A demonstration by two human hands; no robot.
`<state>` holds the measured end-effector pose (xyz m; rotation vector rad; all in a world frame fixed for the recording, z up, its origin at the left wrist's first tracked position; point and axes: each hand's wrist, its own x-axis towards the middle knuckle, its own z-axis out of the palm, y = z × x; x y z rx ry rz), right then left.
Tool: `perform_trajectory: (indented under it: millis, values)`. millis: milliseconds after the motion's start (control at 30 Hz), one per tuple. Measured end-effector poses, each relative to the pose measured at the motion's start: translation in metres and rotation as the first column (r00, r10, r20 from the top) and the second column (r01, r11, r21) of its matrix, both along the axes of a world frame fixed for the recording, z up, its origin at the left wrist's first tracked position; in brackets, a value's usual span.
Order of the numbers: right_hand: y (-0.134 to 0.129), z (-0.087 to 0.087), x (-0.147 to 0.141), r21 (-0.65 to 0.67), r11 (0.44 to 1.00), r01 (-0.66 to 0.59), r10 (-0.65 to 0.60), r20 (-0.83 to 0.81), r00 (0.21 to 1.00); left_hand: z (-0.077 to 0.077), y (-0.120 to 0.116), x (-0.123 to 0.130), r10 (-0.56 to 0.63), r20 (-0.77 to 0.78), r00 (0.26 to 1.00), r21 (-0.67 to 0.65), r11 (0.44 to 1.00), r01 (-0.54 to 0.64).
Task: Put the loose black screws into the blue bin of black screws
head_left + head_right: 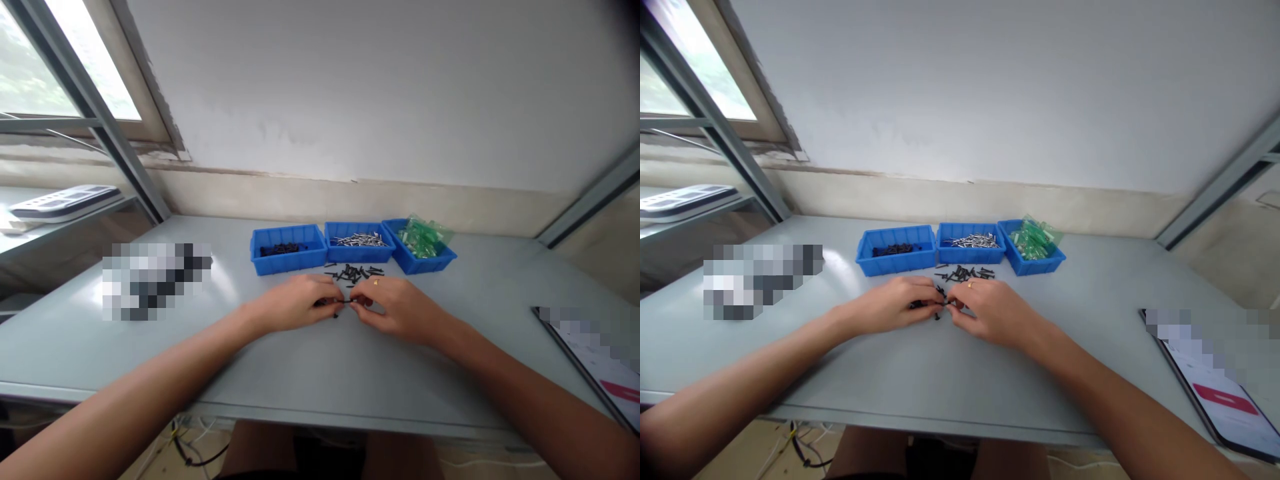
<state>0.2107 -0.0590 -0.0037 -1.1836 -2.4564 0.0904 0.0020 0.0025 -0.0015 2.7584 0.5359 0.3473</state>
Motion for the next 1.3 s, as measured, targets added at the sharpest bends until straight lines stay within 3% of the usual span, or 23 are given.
perform_trajectory:
  millis: [1300]
  values:
    - [0.0013, -0.0007, 0.0009, -0.022, 1.0, 0.001, -0.001, 0.002, 1.0, 0.0, 0.0007, -0.0001, -0.003, 0.003, 1.0, 0.032, 0.999, 0.002]
